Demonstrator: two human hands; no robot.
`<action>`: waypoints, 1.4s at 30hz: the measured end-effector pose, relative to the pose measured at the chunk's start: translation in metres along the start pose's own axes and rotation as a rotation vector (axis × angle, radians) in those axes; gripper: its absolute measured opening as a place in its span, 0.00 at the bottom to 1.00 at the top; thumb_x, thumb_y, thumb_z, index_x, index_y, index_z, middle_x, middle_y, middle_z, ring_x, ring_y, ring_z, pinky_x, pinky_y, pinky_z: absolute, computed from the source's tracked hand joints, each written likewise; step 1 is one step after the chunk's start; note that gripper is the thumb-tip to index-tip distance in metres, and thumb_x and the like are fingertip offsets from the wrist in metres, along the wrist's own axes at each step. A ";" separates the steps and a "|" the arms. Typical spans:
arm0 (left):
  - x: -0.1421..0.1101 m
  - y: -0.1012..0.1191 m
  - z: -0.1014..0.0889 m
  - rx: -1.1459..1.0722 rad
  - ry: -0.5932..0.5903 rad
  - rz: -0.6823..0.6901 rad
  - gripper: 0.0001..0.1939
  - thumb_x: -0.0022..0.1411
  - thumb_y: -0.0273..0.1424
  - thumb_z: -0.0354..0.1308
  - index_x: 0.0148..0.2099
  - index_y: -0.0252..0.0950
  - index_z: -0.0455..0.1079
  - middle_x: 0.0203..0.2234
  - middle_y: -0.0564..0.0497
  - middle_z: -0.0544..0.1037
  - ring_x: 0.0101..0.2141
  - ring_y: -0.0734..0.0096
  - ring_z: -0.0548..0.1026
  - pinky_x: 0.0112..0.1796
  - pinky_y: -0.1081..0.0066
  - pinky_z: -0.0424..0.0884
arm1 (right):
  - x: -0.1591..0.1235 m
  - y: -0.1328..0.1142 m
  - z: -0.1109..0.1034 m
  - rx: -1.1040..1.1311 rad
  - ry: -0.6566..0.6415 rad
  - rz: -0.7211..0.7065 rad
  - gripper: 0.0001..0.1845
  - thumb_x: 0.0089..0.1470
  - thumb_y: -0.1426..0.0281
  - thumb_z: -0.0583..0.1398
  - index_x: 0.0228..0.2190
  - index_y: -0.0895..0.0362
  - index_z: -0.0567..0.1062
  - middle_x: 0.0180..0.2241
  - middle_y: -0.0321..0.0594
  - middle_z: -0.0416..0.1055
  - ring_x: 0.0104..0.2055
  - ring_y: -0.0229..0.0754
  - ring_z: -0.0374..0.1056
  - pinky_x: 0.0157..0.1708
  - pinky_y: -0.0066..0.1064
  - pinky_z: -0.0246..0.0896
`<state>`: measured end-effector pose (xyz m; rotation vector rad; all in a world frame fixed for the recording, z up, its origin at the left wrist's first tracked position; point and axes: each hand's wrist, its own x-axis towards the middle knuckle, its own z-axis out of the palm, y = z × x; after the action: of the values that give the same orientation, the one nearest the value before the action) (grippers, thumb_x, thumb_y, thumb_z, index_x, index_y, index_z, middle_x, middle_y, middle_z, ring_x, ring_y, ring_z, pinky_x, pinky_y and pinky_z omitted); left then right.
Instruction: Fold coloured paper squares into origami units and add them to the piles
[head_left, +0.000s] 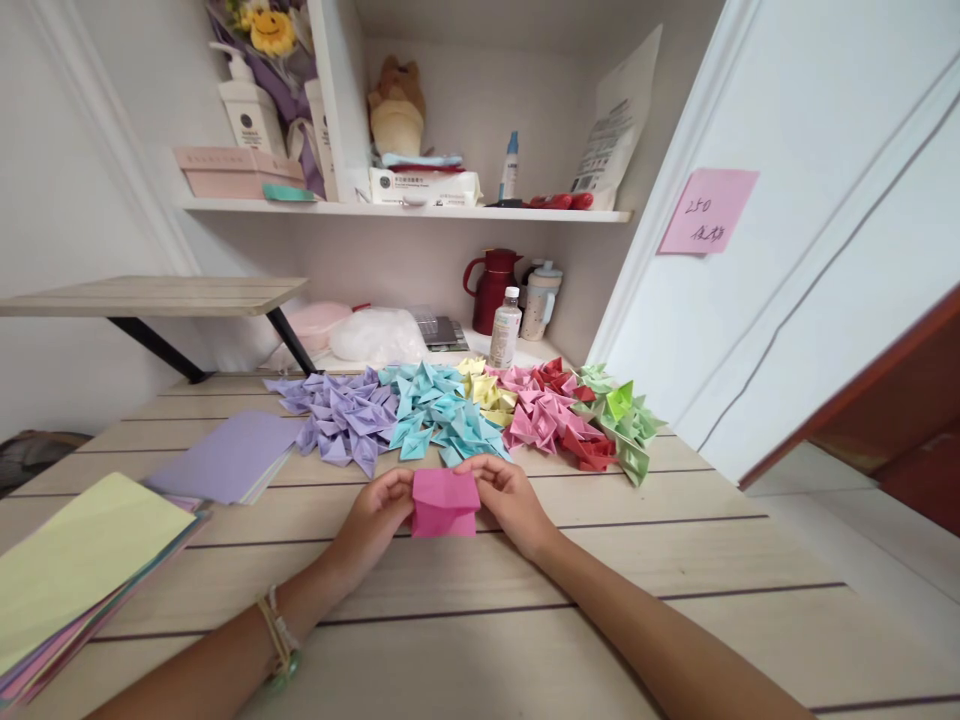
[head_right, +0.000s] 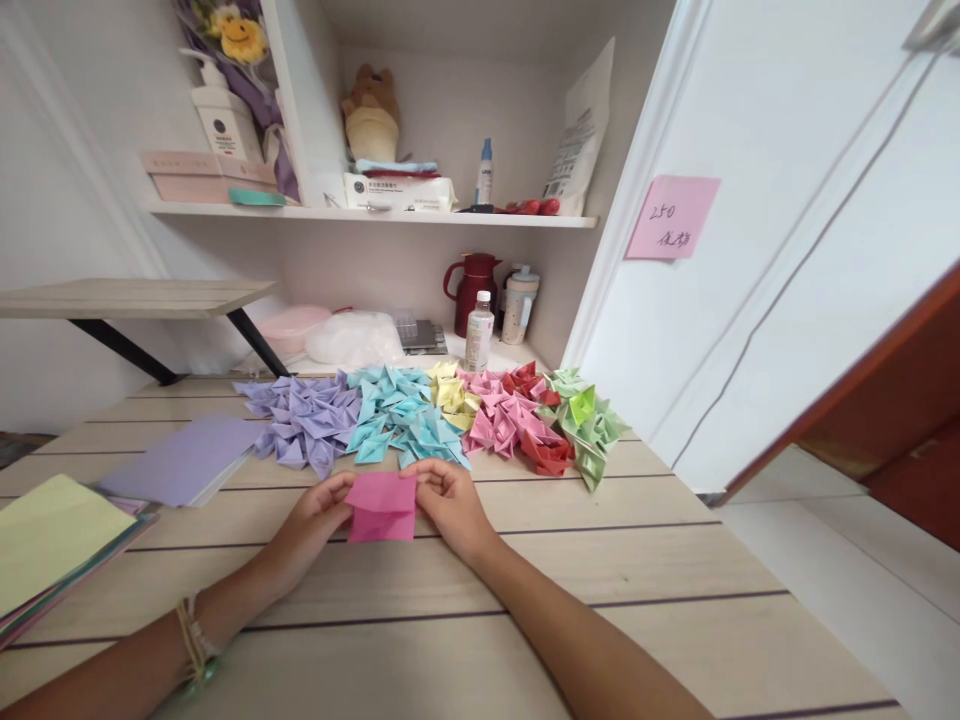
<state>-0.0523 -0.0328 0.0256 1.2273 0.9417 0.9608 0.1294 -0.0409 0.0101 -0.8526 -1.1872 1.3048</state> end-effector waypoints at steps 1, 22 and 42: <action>0.000 0.000 0.000 0.008 0.006 0.008 0.09 0.48 0.34 0.62 0.31 0.34 0.70 0.21 0.54 0.75 0.23 0.71 0.72 0.27 0.75 0.66 | 0.000 0.000 0.000 -0.008 0.007 0.004 0.11 0.41 0.62 0.65 0.27 0.56 0.73 0.20 0.32 0.67 0.22 0.34 0.61 0.23 0.25 0.55; -0.001 -0.011 -0.003 0.071 -0.143 0.105 0.14 0.53 0.27 0.55 0.44 0.36 0.69 0.35 0.47 0.77 0.34 0.66 0.74 0.34 0.71 0.69 | 0.005 0.007 -0.005 0.058 0.318 -0.073 0.20 0.45 0.60 0.63 0.35 0.53 0.59 0.15 0.26 0.67 0.18 0.36 0.65 0.22 0.27 0.63; 0.001 -0.004 -0.003 0.179 0.078 0.149 0.10 0.49 0.37 0.62 0.26 0.34 0.73 0.23 0.51 0.76 0.29 0.67 0.73 0.34 0.72 0.67 | 0.002 0.000 0.000 0.011 0.110 -0.023 0.16 0.45 0.59 0.63 0.32 0.55 0.68 0.18 0.29 0.67 0.19 0.36 0.66 0.25 0.29 0.64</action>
<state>-0.0543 -0.0316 0.0218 1.4357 1.0254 1.0659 0.1297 -0.0394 0.0107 -0.8890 -1.0989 1.2293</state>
